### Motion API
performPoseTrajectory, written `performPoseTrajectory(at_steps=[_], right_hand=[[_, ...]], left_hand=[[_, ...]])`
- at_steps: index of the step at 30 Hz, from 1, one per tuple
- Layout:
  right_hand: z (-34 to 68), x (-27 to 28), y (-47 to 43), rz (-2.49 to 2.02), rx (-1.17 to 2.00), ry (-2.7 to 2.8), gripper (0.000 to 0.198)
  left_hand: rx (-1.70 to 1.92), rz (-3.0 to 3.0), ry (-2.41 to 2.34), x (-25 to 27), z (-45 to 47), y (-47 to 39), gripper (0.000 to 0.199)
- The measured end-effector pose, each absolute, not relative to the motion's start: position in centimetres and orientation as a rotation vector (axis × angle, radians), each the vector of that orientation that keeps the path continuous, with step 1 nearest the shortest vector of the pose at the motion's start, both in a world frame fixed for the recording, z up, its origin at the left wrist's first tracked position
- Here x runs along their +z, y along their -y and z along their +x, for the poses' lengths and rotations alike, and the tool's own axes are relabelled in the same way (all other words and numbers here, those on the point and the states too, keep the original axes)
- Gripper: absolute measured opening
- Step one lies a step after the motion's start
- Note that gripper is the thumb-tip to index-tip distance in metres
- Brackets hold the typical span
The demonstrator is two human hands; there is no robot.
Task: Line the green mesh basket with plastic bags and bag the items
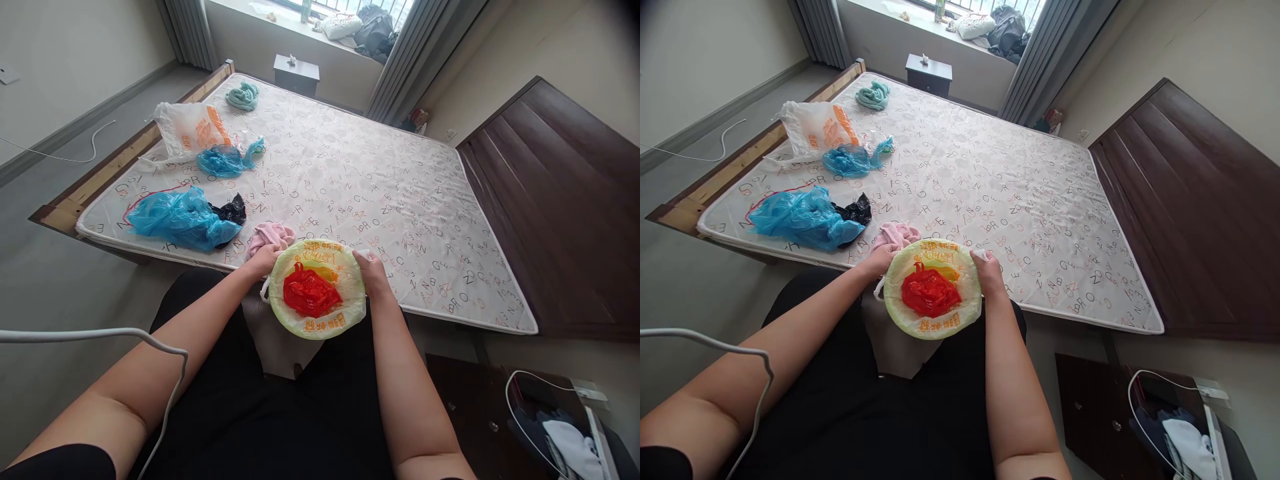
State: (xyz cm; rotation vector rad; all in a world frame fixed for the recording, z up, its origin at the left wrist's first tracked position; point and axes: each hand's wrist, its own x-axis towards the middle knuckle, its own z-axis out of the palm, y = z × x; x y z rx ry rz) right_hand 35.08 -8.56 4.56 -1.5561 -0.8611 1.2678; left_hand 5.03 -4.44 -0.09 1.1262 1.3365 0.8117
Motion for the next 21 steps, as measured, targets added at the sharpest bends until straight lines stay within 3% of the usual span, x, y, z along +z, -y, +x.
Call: performPoseTrajectory(at_steps=[9, 11, 15, 17, 21], right_hand=[[34.0, 5.0, 9.0, -1.692, 0.589, 1.12, 0.032], [34.0, 5.0, 9.0, -1.696, 0.602, 1.135, 0.031], [34.4, 4.6, 8.7, -1.68, 0.889, 1.142, 0.048], [34.5, 4.4, 8.6, -1.683, 1.007, 1.159, 0.045], [34.3, 4.2, 8.7, -1.704, 0.834, 1.265, 0.035]], left_hand=[[1.167, 1.581, -1.654, 1.3, 4.9, 5.0, 0.047], [1.215, 1.638, -1.658, 1.1, 4.8, 5.1, 0.048], [1.33, 1.621, -1.678, 0.5, 4.6, 5.3, 0.045], [1.374, 1.592, -1.69, 0.3, 4.7, 5.3, 0.044], [1.391, 1.673, -1.67, 0.4, 4.6, 5.3, 0.045]])
